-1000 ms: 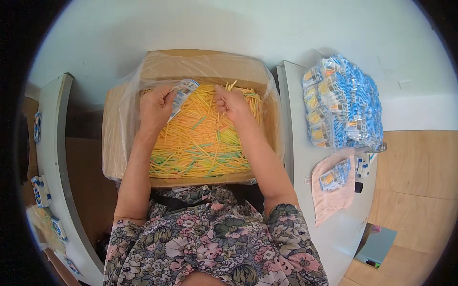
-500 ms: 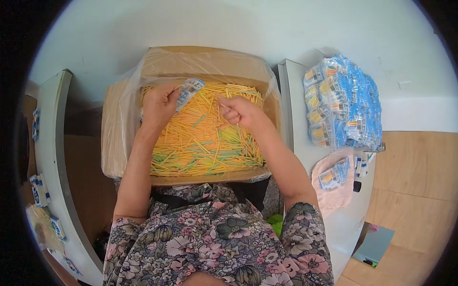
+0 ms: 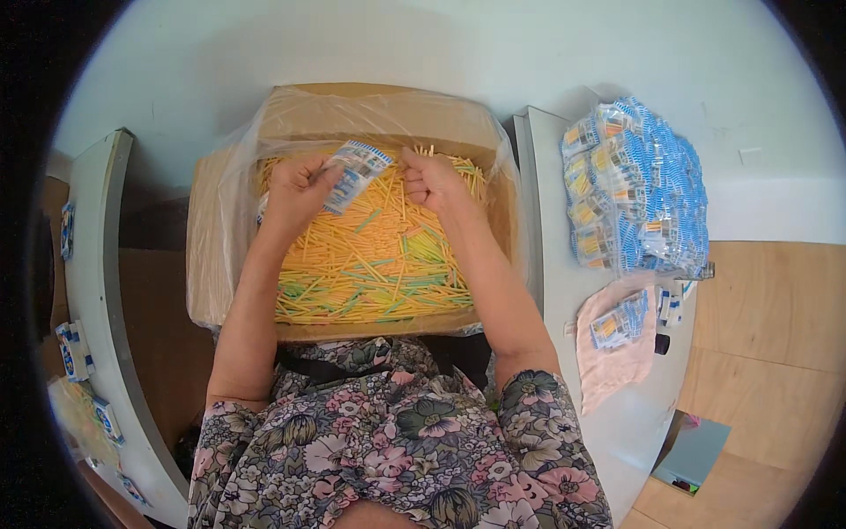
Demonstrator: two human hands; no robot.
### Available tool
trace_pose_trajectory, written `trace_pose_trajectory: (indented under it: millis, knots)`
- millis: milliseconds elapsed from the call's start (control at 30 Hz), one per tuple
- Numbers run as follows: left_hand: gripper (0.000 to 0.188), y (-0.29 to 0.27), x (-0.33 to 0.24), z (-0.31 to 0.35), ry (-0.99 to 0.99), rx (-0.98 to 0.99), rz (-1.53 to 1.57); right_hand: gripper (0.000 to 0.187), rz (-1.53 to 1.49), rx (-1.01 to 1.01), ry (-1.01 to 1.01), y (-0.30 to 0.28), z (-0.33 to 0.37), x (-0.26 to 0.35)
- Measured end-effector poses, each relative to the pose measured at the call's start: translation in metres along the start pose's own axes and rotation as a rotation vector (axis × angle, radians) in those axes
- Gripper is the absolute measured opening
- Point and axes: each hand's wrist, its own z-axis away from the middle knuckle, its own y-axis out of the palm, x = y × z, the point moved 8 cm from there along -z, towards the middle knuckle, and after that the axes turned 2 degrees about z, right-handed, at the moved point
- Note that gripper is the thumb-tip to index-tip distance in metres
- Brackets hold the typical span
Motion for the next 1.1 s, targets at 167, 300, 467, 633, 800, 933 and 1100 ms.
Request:
trace_pose_trajectory:
  millis: [167, 300, 467, 633, 800, 933, 1100]
  knots:
    - [0.018, 0.041, 0.008, 0.036, -0.343, 0.557, 0.714, 0.034, -0.211, -0.085, -0.278, 0.029, 0.041, -0.008]
    - [0.019, 0.062, -0.004, 0.056, -0.258, 0.69, 0.774, 0.034, -0.266, 0.019, -0.425, 0.047, 0.058, -0.026]
    - [0.013, 0.079, -0.008, 0.074, -0.161, 0.777, 0.668, 0.039, 0.535, -0.117, -0.607, 0.074, 0.104, -0.023]
    - [0.01, 0.076, -0.023, 0.079, 0.169, 0.622, 0.455, 0.052, 0.083, -0.038, -0.603, 0.07, 0.101, -0.047]
    - [0.008, 0.076, -0.024, 0.079, 0.205, 0.519, 0.468, 0.056, 0.02, -0.075, -0.597, 0.075, 0.109, -0.05]
    - [0.003, 0.078, -0.032, 0.074, 0.137, 0.547, 0.425, 0.048, -0.119, -0.094, -0.567, 0.066, 0.111, -0.041]
    - [0.005, 0.074, -0.041, 0.066, 0.159, 0.503, 0.374, 0.031, -0.157, -0.13, -0.758, 0.038, 0.123, 0.0]
